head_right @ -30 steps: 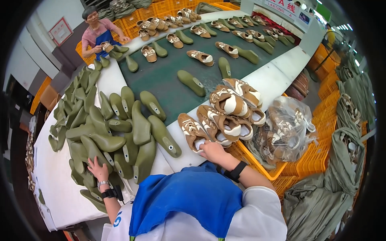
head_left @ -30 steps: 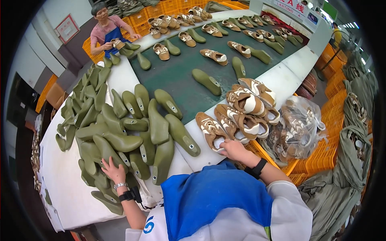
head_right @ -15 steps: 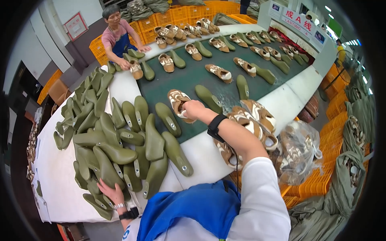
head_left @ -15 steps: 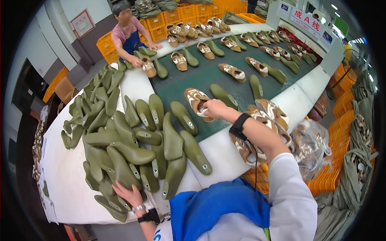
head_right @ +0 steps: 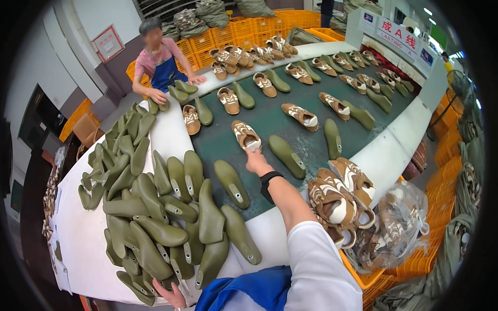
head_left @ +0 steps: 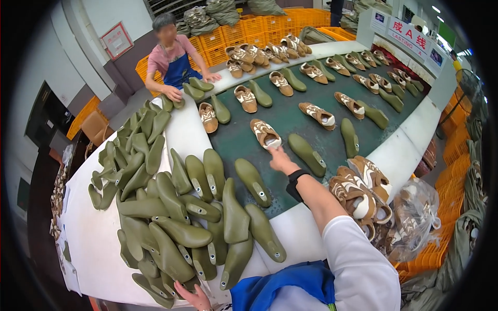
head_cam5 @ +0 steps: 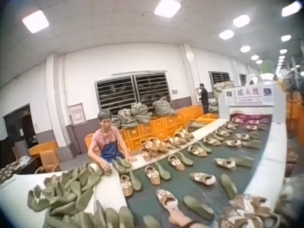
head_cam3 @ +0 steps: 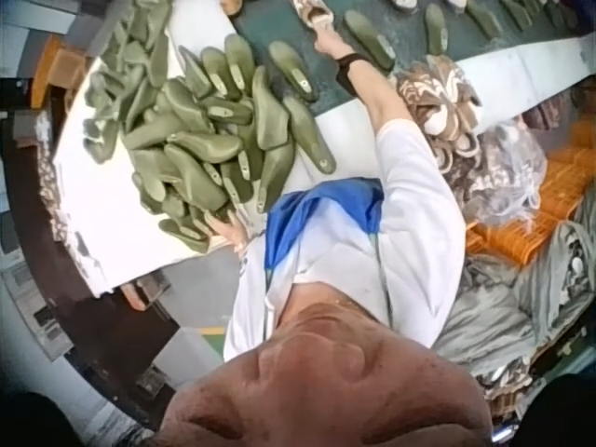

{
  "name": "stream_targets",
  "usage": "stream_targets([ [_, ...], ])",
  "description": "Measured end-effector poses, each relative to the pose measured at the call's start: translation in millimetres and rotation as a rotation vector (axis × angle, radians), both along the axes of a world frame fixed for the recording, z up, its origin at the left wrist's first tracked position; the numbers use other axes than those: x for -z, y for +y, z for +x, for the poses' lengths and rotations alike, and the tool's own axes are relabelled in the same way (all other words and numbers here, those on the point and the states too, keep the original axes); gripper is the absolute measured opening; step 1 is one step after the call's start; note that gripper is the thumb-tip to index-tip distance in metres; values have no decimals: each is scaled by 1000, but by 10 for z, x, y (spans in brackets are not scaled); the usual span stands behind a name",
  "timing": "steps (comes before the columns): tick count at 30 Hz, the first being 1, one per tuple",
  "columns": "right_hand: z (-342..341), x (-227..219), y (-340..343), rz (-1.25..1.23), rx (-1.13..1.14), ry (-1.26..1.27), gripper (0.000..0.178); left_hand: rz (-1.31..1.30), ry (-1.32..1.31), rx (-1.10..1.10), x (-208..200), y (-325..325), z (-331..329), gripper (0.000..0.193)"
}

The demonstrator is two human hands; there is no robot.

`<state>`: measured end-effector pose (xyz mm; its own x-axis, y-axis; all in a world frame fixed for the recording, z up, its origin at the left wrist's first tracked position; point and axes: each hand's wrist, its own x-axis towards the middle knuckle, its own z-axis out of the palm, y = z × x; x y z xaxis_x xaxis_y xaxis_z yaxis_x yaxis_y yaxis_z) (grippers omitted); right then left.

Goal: The recorder organizes green shoe lasts on a table and then sorts finished tan sneakers from a large industrial bag.

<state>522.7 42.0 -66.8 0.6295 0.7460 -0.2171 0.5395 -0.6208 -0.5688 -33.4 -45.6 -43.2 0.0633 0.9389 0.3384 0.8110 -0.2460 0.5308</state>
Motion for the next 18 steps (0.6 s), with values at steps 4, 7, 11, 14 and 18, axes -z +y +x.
stream_targets([
  [4, -519, -30, -359, 121, -260, 98, 39, 70, 43, 25, -80, 142, 265, 64],
  [7, -1133, -39, -759, 112, -481, 67, 44, 142, 77, 238, -271, 165, 509, 59],
  [11, -1818, -204, -1199, -8, -433, 49, 58, 83, 115, 604, -483, 205, 1104, 60],
  [14, -2117, -201, -1472, -12, -418, -18, 65, 95, 155, 787, -418, 457, 1652, 69],
  [18, -2317, -162, -1592, -14, -351, -36, 71, -180, 568, 585, -91, 832, 2180, 90],
])
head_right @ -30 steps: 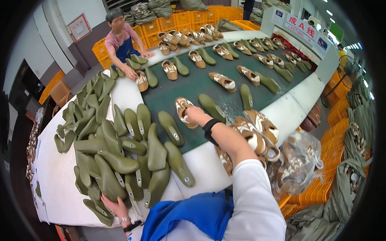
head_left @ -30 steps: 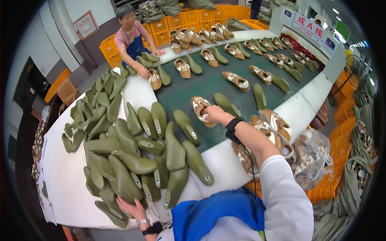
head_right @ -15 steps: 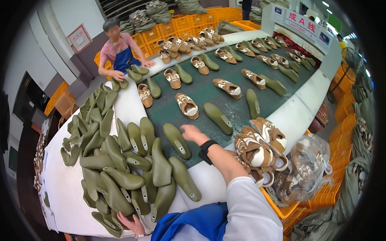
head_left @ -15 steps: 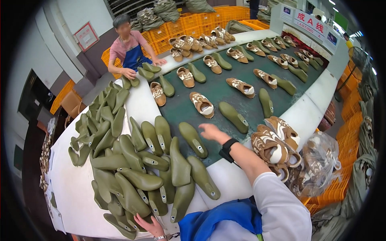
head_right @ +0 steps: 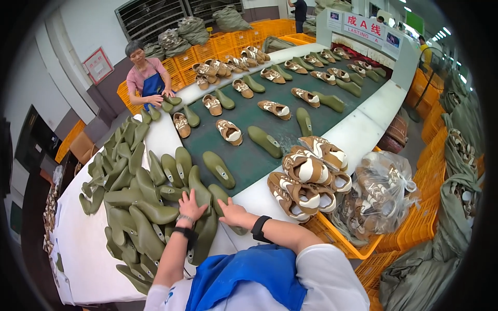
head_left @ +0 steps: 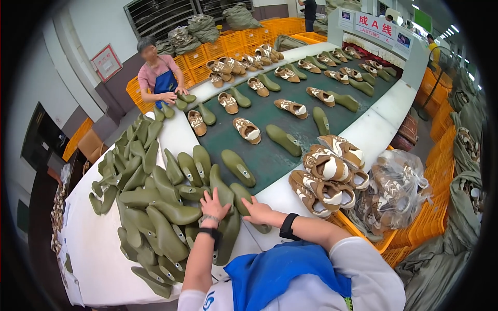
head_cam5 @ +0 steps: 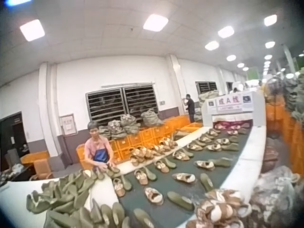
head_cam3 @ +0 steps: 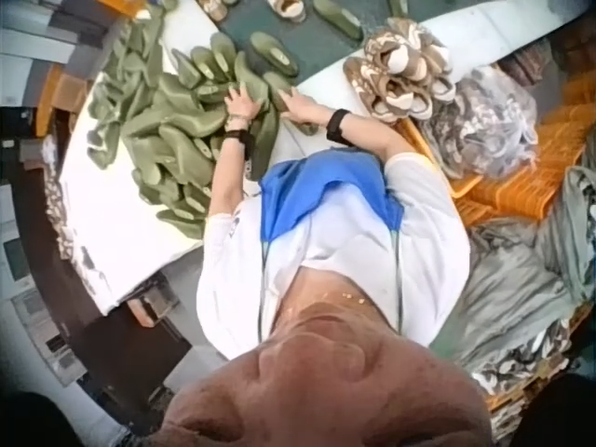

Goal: The recorder organizes green shoe lasts on a table and then sorts finished tan sneakers from a large industrial bag.

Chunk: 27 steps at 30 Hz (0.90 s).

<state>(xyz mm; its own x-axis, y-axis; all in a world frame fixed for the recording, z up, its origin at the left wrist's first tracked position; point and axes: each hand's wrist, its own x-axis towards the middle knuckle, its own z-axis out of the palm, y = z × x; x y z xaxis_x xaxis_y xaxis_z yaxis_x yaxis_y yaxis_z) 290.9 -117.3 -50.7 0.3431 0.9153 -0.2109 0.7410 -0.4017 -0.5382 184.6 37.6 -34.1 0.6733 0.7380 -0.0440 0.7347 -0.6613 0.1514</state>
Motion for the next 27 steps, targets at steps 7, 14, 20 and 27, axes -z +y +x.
stream_targets([
  [7, -53, 93, -3, 24, 72, -100, 65, -268, 100, -204, -4, -202, 305, 107],
  [14, -53, 122, -40, 13, 38, -97, 68, -1400, -940, -395, -120, 61, -396, 66],
  [20, 8, 187, -90, -99, -101, 23, 83, -875, -679, -282, -660, -419, -1325, 72],
  [27, 226, -19, -508, 156, -287, 263, 69, -105, -416, 46, -247, -726, -1569, 69],
])
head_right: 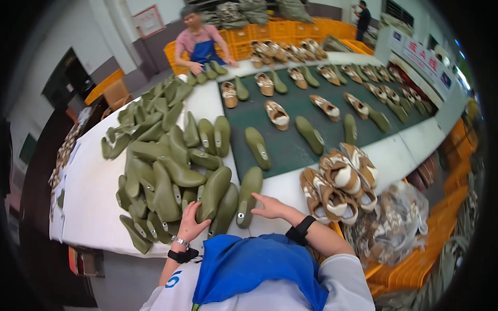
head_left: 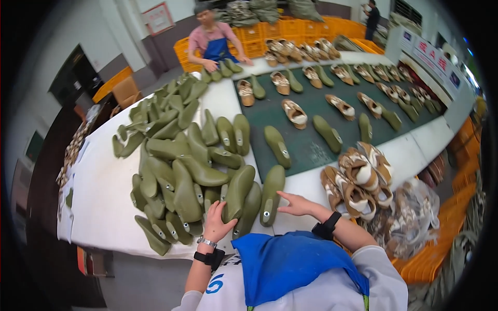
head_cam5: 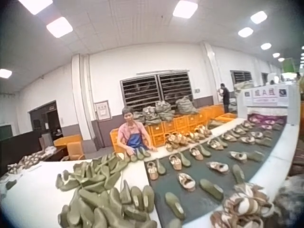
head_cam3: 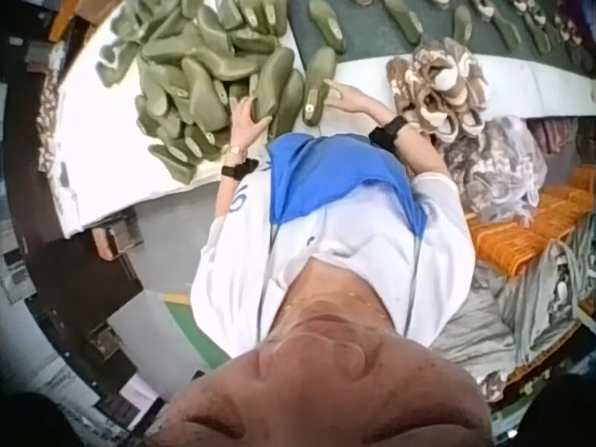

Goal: The recorder organizes green shoe lasts on a table and then sorts finished tan sneakers from a large industrial bag.

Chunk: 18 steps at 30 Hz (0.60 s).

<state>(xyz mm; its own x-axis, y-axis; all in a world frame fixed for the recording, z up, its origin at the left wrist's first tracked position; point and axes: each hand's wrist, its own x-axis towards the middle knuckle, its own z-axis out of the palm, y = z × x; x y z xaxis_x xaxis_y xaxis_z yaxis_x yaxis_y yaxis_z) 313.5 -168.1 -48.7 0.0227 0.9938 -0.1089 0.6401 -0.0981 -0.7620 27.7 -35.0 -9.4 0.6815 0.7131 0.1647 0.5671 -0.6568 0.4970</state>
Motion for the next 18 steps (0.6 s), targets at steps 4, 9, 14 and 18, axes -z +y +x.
stream_targets([
  [4, 317, -442, -539, 14, 208, -31, 44, -66, 28, 8, 148, -102, 90, 75],
  [9, 508, -821, -1290, -158, 529, -418, 20, -53, 55, -4, 284, -152, -5, 80],
  [14, 458, -681, -1699, 1, 773, -624, 15, -3, 135, 39, 321, -148, 82, 81],
  [18, 549, -736, -1806, 152, 940, -606, 23, -23, 239, 32, 301, -183, 151, 80],
])
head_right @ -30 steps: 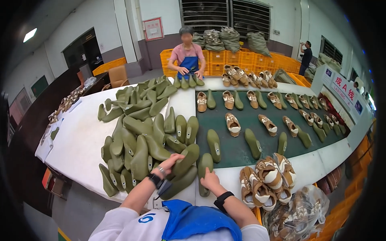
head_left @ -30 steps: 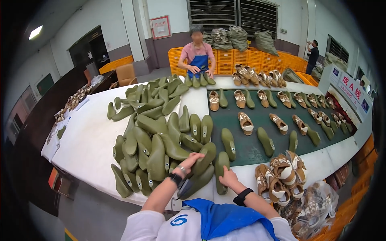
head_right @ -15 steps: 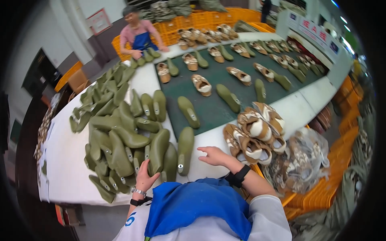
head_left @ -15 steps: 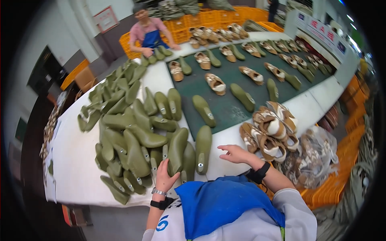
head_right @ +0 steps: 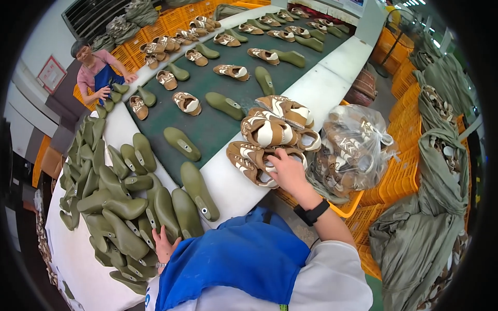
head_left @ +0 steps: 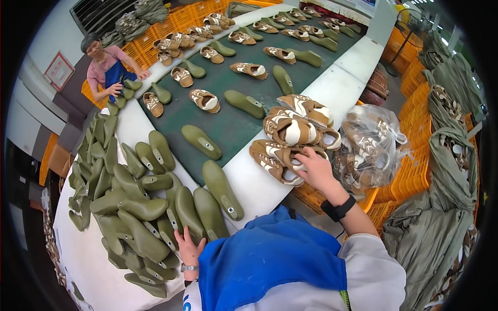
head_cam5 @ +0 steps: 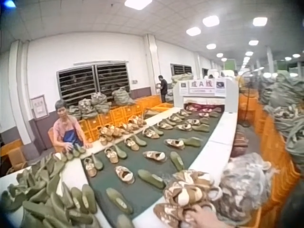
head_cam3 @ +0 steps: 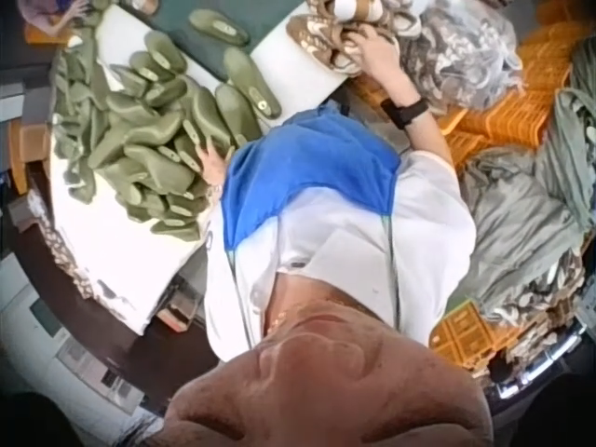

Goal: The recorder organizes green shoe lasts on a table and then sorts finished tan sneakers from a large industrial bag.

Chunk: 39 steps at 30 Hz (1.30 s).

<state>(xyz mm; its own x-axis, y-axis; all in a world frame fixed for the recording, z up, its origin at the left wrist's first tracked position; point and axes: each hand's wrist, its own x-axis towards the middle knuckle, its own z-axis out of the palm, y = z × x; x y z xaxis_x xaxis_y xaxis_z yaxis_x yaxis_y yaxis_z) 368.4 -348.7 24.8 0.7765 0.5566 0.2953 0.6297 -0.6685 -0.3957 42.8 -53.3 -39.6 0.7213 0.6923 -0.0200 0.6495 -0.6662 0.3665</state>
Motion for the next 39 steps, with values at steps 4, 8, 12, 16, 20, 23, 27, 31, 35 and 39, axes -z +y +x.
stream_targets([
  [4, 232, 118, -123, -255, -177, 46, 29, -39, 32, 16, -53, 36, 20, 74],
  [8, 228, -241, 130, 102, -174, 393, 31, 47, 29, 25, -130, 41, -41, 69],
  [12, 269, -452, 584, 412, -268, 948, 34, 30, 25, 95, -187, 39, -34, 65],
  [16, 338, -490, 1388, 441, -517, 1042, 41, -13, 6, 116, -218, -17, 33, 67],
  [20, 496, -437, 2400, 115, -662, 599, 39, 12, -2, 98, -156, -60, -4, 70],
  [23, 569, -263, 3205, -86, -702, 510, 40, 39, -55, 87, -90, -109, -55, 72],
  [27, 607, 155, 4069, -264, -647, 356, 39, -10, -87, 48, -118, -143, -69, 71],
  [31, 637, 714, 4493, 9, -516, 195, 48, -78, -128, 18, -98, -110, -82, 69],
  [35, 756, 626, 4192, -511, -817, 380, 50, -109, -127, -12, -111, -93, -83, 69],
  [39, 883, 320, 3214, -657, -762, 241, 37, -109, -112, 16, -60, -22, -91, 69],
])
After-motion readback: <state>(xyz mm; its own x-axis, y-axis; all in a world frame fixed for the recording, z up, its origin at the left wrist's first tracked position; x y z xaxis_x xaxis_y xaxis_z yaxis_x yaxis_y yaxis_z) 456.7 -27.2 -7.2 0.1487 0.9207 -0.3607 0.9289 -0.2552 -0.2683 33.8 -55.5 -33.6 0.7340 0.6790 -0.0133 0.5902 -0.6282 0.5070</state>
